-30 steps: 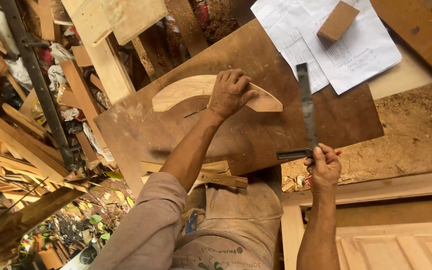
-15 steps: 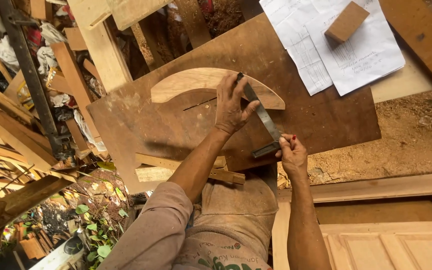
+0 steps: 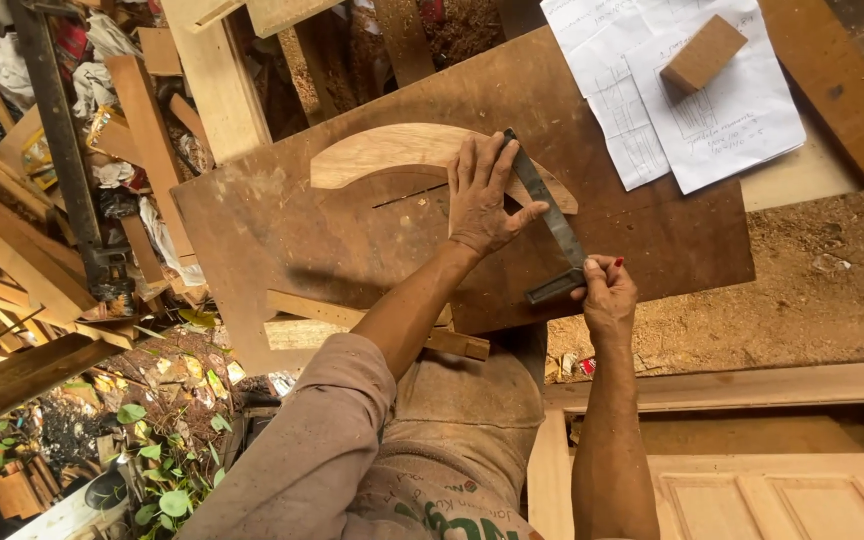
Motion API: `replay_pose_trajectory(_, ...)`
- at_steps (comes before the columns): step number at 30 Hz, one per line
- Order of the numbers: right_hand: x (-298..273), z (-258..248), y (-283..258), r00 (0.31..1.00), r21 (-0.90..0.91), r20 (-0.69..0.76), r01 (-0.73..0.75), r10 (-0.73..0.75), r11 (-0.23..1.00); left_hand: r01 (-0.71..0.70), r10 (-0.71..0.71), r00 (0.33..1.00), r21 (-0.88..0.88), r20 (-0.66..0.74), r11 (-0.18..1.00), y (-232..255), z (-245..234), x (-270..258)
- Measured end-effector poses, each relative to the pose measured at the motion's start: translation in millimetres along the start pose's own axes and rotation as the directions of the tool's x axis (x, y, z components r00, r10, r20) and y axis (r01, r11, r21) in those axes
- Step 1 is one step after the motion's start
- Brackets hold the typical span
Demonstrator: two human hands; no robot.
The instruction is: The person places a curved wooden piece on a workbench and uses a red pen to trace its outline. They then use a metal square to draw straight lines on the wood, adjusting the piece and the tool as needed.
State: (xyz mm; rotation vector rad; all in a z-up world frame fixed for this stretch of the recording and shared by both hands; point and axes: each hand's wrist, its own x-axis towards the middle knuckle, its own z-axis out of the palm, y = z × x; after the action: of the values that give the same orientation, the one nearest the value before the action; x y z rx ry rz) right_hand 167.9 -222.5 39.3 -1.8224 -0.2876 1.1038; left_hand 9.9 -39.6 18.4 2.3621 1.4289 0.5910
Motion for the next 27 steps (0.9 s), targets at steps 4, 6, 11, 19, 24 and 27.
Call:
replay_pose_trajectory(4, -3.6, -1.9, -21.3, 0.999, -0.021, -0.03, 0.02, -0.02, 1.0, -0.009, 0.009, 1.0, 0.002, -0.008, 1.0, 4.4, 2.4, 0.1)
replay_pose_trajectory(6, -2.2, -1.3, -26.3, 1.0, -0.036, -0.019, 0.012, -0.013, 0.999, 0.014, -0.014, 0.999, -0.007, 0.038, 1.0, 3.2, 5.5, -0.4)
replay_pose_trajectory(11, 2.1, -3.3, -26.5, 1.0, -0.118, -0.013, 0.01, -0.011, 0.993, 0.026, -0.025, 0.998, -0.007, 0.058, 1.0, 5.9, 4.4, 1.4)
replay_pose_trajectory(19, -13.8, 2.5, -19.3, 0.994, -0.116, 0.111, 0.026, -0.013, 0.993, 0.002, -0.003, 0.995, 0.009, 0.102, 1.0, -6.8, 2.8, -1.8)
replay_pose_trajectory(24, -27.5, 16.3, -0.5, 0.982, -0.062, 0.187, -0.005, 0.016, 0.998, -0.035, 0.045, 0.992, -0.083, 0.119, 0.996, -23.6, -1.3, -4.7)
replay_pose_trajectory(27, -32.0, 20.1, 0.6, 0.987, -0.051, 0.163, 0.023, -0.015, 0.998, -0.055, 0.066, 0.99, -0.089, 0.125, 0.995, -27.7, -3.2, -4.8)
